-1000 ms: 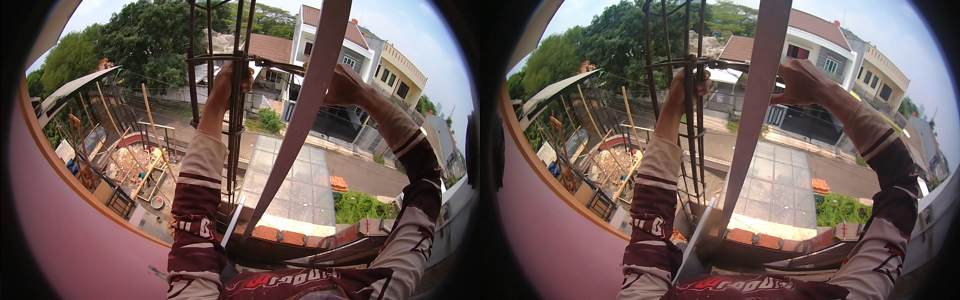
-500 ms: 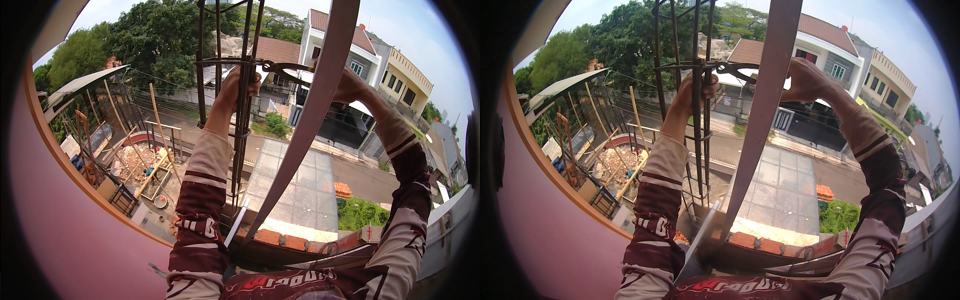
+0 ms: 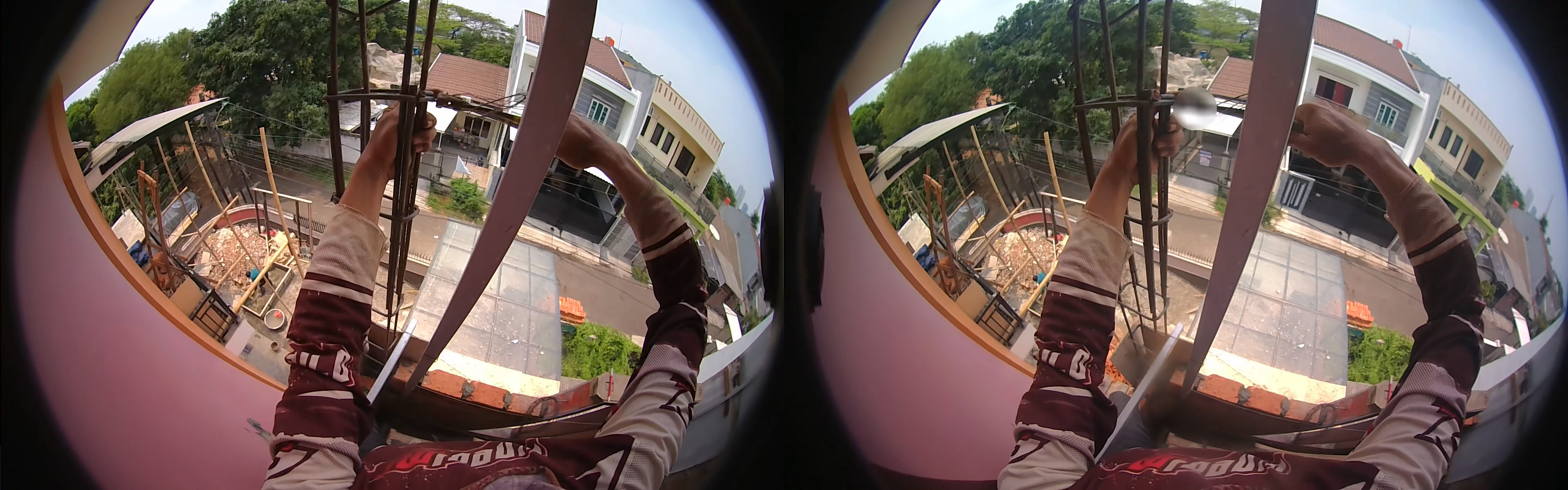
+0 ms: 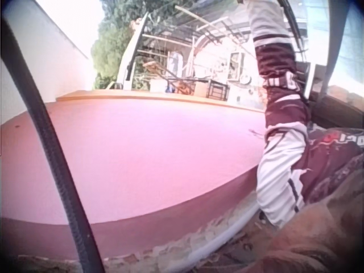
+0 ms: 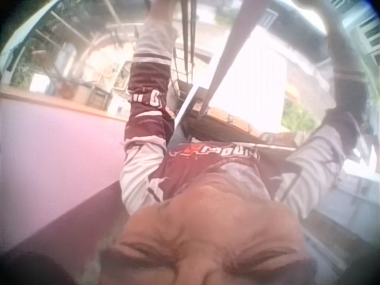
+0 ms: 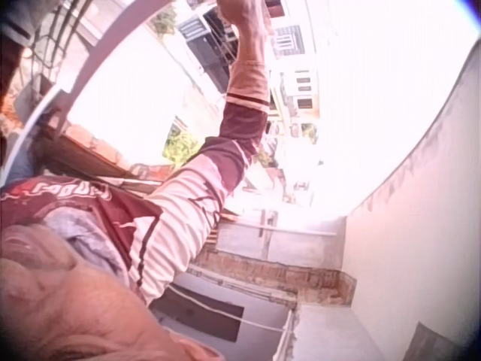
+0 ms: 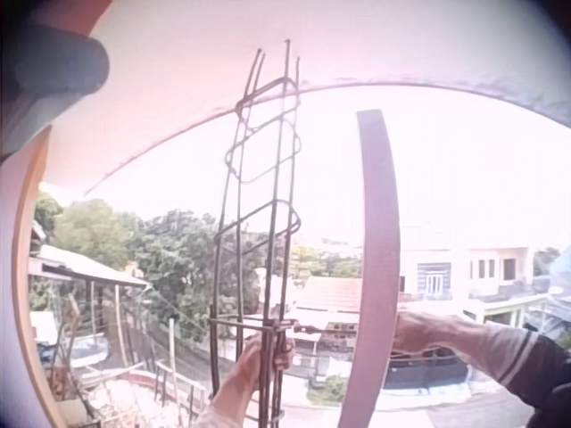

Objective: The person assembles a vertical rebar cage by hand, wrapping and twisting wire ties around intersecting bars to secure the structure. The person repeatedly positions wire, twists it with pliers, and adjusts the cage alignment while working on an elevated construction site.

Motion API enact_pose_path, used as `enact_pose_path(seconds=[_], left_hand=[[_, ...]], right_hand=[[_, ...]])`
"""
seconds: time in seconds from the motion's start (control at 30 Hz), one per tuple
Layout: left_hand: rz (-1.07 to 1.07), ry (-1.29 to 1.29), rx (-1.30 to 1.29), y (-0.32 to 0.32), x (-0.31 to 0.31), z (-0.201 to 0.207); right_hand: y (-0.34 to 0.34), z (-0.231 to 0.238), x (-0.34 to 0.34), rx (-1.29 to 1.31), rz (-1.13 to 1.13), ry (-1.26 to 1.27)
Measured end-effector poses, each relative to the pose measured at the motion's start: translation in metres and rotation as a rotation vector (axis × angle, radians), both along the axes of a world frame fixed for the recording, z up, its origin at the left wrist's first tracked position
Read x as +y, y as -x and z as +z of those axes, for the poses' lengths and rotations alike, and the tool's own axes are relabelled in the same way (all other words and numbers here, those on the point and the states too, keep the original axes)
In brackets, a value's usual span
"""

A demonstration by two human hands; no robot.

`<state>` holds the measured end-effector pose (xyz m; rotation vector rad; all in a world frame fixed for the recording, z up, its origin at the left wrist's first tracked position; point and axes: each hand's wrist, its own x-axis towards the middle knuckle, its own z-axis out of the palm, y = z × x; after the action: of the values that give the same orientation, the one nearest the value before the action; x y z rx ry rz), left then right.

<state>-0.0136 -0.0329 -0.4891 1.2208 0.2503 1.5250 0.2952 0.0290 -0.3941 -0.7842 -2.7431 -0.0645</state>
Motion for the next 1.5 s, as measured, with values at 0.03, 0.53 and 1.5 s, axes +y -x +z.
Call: enact_pose_path(seconds=[0.03, 0.53, 1.5], left_hand=[[0.009, 0.007, -0.018, -0.001, -0.001, 0.002], [0.039, -0.135, 0.092, 0.010, 0.007, -0.004], [0.001, -0.050, 0.049, 0.008, 0.010, -0.005]], right_hand=[[0.002, 0.007, -0.010, 0.050, -0.053, 0.477], [0.002, -0.009, -0.053, 0.149, 0.046, -0.928], [-0.005, -0.012, -0.054, 0.099, 0.139, -0.911]])
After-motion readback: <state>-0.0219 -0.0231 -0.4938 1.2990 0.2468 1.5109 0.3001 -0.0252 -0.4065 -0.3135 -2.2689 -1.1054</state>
